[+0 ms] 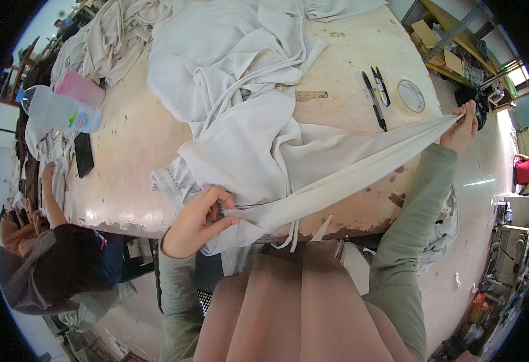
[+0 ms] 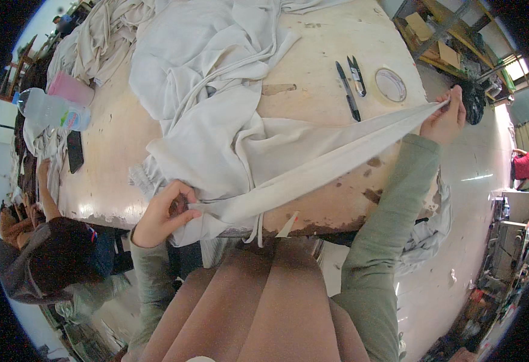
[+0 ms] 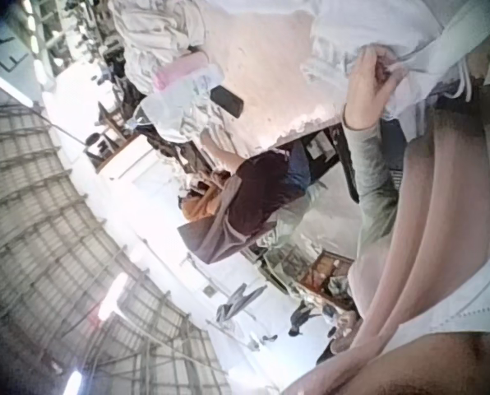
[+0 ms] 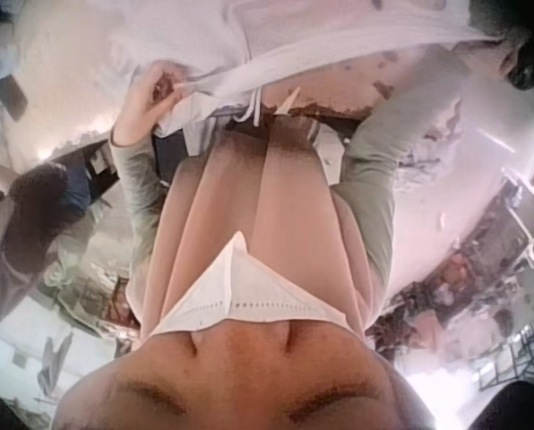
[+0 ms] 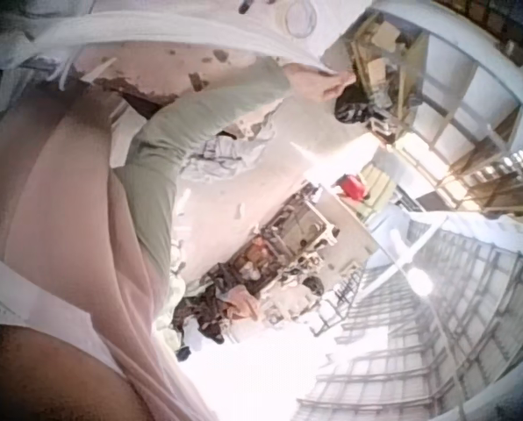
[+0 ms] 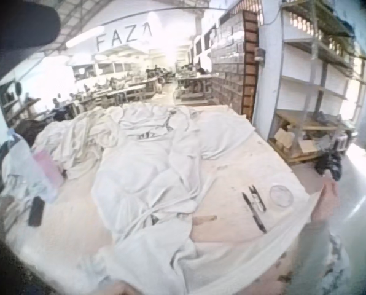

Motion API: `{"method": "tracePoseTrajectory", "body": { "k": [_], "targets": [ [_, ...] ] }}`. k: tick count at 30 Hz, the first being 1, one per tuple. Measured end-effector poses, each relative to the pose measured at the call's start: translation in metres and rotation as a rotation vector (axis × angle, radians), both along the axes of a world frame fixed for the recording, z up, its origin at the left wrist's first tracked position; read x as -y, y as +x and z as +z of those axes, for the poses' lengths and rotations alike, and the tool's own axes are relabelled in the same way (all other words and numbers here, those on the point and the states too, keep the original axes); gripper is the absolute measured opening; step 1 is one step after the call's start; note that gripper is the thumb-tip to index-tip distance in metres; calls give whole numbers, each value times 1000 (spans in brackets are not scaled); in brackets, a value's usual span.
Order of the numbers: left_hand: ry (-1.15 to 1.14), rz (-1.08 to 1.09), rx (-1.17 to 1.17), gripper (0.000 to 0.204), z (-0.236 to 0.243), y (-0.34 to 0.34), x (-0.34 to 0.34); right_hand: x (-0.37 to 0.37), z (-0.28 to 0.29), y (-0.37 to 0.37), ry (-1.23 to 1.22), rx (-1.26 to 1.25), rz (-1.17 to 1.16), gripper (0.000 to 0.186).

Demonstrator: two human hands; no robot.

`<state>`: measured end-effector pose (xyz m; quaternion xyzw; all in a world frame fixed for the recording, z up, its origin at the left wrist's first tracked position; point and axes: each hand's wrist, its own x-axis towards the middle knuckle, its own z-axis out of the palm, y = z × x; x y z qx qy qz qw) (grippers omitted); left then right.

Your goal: The person marks a spot on a light-colored garment with a black marker, then repeatedly folds and tapes sections of the fabric with clear tape. The garment is handled one at a time on a work table in a textile workshop.

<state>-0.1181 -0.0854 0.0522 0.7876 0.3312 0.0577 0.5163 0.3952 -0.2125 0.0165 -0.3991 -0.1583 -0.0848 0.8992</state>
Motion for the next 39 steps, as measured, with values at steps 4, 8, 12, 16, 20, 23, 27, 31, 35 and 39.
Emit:
{"method": "tracePoseTrajectory", "body": {
  "k": [4,8,12,16,20,23,27,31,35,39],
  "targets": [
    [50,46,5,27,-18,4,10,3,1,4,31,-48,-82,17],
    [129,82,18,26,-27,5,17,1,4,-2,-51,-83,-181,23],
    [-21,234,14,23,-26,-3,15,5,6,-6,-131,-178,-244,28],
    [-167,372,176,18,-13,-18,13,12,6,-1,-156,-234,-260,27],
    [-320,460,266,14,2,-31,15,15,4,4,-163,-279,-198,26],
    [-256,452,325,11,7,-32,16,18,-1,8,-160,-253,-165,25],
    [-34,442,403,10,8,-29,21,25,-11,21,-112,-229,-125,30],
    [222,408,372,11,6,-32,25,24,-11,31,-44,-236,23,37],
    [279,680,296,11,12,-42,11,1,13,-5,67,-56,315,34],
    [855,834,-86,28,36,-36,-20,-36,47,-101,-9,12,761,31]
  ]
}}
